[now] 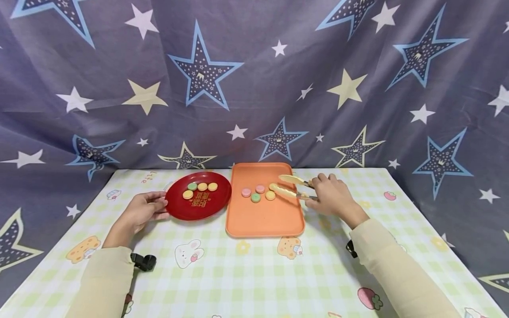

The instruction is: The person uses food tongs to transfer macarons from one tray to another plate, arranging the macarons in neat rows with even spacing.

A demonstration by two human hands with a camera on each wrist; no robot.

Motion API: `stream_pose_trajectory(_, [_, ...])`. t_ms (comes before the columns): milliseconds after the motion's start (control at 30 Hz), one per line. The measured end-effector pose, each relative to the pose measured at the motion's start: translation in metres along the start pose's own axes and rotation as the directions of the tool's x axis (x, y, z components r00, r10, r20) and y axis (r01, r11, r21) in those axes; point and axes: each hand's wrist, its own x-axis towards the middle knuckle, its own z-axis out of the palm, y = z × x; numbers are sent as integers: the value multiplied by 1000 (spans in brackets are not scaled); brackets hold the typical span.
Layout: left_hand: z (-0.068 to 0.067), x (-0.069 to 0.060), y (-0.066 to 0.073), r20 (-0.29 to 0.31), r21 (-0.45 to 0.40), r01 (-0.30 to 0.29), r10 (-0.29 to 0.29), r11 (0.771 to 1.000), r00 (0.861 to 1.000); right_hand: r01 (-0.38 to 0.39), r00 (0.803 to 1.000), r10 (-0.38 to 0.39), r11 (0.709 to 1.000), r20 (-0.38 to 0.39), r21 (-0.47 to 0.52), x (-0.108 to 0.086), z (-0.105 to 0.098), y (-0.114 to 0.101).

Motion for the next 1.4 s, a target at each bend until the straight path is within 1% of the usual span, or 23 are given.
stream_pose_trajectory(167, [1,0,1,3,0,-2,2,1000,1000,10,999,-10,1000,31,3,3,1,0])
stream_pose_trajectory(367, [1,-1,3,9,-5,4,-4,1000,1000,-3,998,1,1000,66,21,8,2,-4])
stream_pose_trajectory(667, [2,2,3,28,-22,-6,6,1000,1000,-6,996,3,999,86,37,13,0,-11])
stream_pose_trajectory(800, [2,2,4,30,-21,-10,10,1000,1000,-15,997,13,999,70,30,12,0,-11])
stream_pose_trajectory(933, [2,2,5,30,-20,-7,7,1000,1000,-23,999,22,999,38,33,11,-1,-11])
stream_pose_trajectory(1100, [2,2,5,23,-16,-1,1,1000,1000,-7,1000,7,999,-12,36,13,-5,-14])
stream_pose_trajectory(1200, [1,2,4,17,-9,-1,1,1000,1000,9,1000,-9,999,-30,32,16,-7,-19])
stream_pose_trajectory(1400, [-1,1,0,18,0,-7,7,1000,1000,33,999,-33,999,-37,18,23,-10,-35])
